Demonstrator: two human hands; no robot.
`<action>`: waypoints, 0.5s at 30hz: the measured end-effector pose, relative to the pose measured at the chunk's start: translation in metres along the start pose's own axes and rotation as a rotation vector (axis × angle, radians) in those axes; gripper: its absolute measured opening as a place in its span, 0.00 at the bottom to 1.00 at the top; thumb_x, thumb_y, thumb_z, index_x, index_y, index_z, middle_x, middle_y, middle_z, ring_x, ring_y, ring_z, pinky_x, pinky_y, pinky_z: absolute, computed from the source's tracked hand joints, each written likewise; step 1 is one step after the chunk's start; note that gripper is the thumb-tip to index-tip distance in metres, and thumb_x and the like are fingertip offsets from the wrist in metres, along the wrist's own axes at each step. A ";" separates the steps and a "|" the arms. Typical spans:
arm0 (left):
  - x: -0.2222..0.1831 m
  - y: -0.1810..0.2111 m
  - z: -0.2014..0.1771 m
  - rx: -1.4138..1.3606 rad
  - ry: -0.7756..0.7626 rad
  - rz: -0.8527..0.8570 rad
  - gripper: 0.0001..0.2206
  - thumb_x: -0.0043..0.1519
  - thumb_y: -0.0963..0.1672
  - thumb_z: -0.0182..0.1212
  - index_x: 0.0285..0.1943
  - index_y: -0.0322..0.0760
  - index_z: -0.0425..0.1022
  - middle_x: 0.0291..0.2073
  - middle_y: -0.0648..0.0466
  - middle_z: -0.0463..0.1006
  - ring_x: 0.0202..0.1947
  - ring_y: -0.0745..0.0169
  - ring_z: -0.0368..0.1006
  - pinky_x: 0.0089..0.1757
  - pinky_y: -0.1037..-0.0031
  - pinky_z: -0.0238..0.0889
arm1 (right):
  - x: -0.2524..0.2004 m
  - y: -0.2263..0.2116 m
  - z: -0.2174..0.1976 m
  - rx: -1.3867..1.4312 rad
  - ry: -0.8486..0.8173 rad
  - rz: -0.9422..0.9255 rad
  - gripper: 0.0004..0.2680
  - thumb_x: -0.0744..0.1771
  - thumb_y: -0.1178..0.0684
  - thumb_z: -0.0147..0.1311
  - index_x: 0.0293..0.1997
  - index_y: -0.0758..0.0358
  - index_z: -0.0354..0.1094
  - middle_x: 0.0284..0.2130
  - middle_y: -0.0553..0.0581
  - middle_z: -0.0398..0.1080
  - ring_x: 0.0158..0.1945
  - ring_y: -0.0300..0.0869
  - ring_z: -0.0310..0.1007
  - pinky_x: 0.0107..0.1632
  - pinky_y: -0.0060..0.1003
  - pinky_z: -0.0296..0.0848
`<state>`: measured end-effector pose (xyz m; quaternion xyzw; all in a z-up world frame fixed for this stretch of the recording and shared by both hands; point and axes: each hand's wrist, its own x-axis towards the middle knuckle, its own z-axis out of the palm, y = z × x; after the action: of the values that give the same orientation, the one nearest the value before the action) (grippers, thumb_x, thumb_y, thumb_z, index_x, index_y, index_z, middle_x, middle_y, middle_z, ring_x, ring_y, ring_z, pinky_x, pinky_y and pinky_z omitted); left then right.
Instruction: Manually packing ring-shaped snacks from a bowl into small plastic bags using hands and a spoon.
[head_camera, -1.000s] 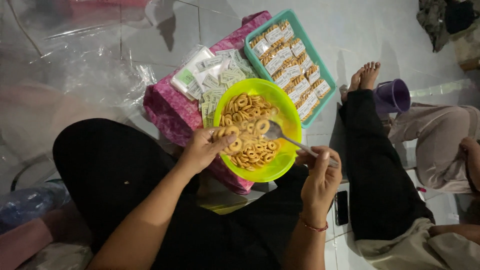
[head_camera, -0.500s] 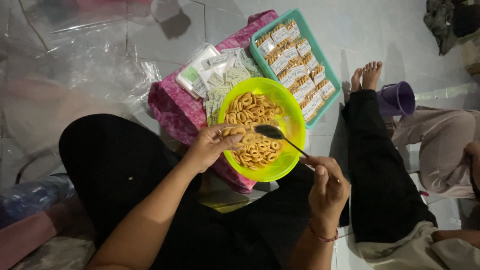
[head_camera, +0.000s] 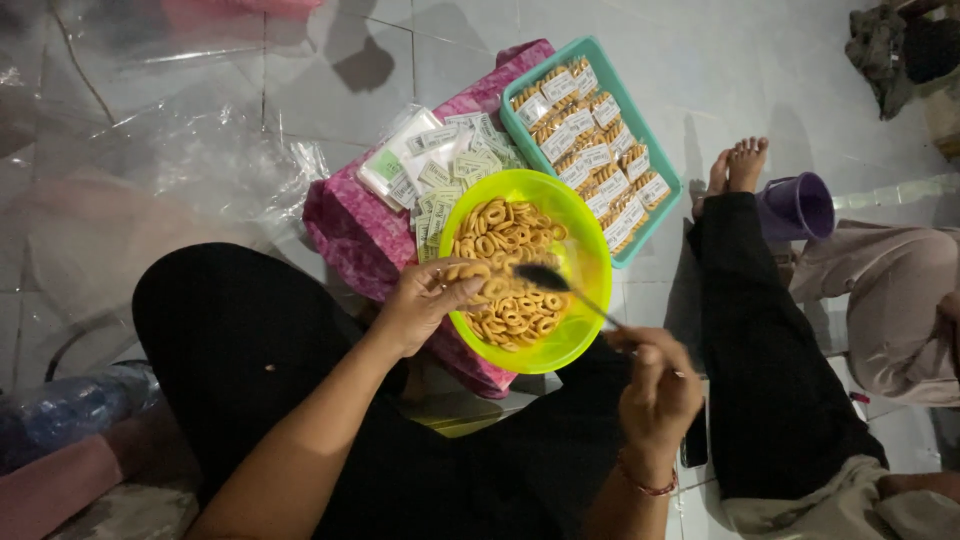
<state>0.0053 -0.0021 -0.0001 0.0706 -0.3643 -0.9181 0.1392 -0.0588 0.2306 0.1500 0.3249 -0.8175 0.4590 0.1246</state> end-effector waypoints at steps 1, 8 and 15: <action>-0.001 0.001 0.001 0.009 0.001 -0.013 0.14 0.61 0.41 0.65 0.54 0.29 0.78 0.44 0.45 0.81 0.43 0.55 0.80 0.44 0.68 0.83 | 0.001 -0.005 0.002 -0.025 -0.055 -0.018 0.06 0.73 0.56 0.44 0.47 0.67 0.67 0.37 0.60 0.76 0.39 0.42 0.75 0.46 0.34 0.76; 0.000 0.001 0.001 0.027 -0.048 0.026 0.15 0.61 0.42 0.65 0.56 0.29 0.77 0.46 0.42 0.82 0.44 0.53 0.81 0.45 0.68 0.82 | 0.000 -0.015 0.005 0.012 -0.053 0.051 0.10 0.74 0.54 0.41 0.47 0.70 0.67 0.36 0.61 0.75 0.37 0.41 0.74 0.46 0.32 0.76; -0.001 -0.002 0.002 0.012 0.009 -0.028 0.17 0.58 0.41 0.67 0.55 0.26 0.77 0.44 0.42 0.81 0.42 0.53 0.81 0.42 0.70 0.82 | 0.003 -0.011 0.011 0.005 0.103 0.038 0.12 0.75 0.47 0.38 0.53 0.66 0.64 0.36 0.60 0.73 0.38 0.43 0.74 0.47 0.36 0.77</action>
<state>0.0051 0.0003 0.0003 0.0806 -0.3681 -0.9174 0.1276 -0.0523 0.2164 0.1531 0.2856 -0.8149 0.4792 0.1571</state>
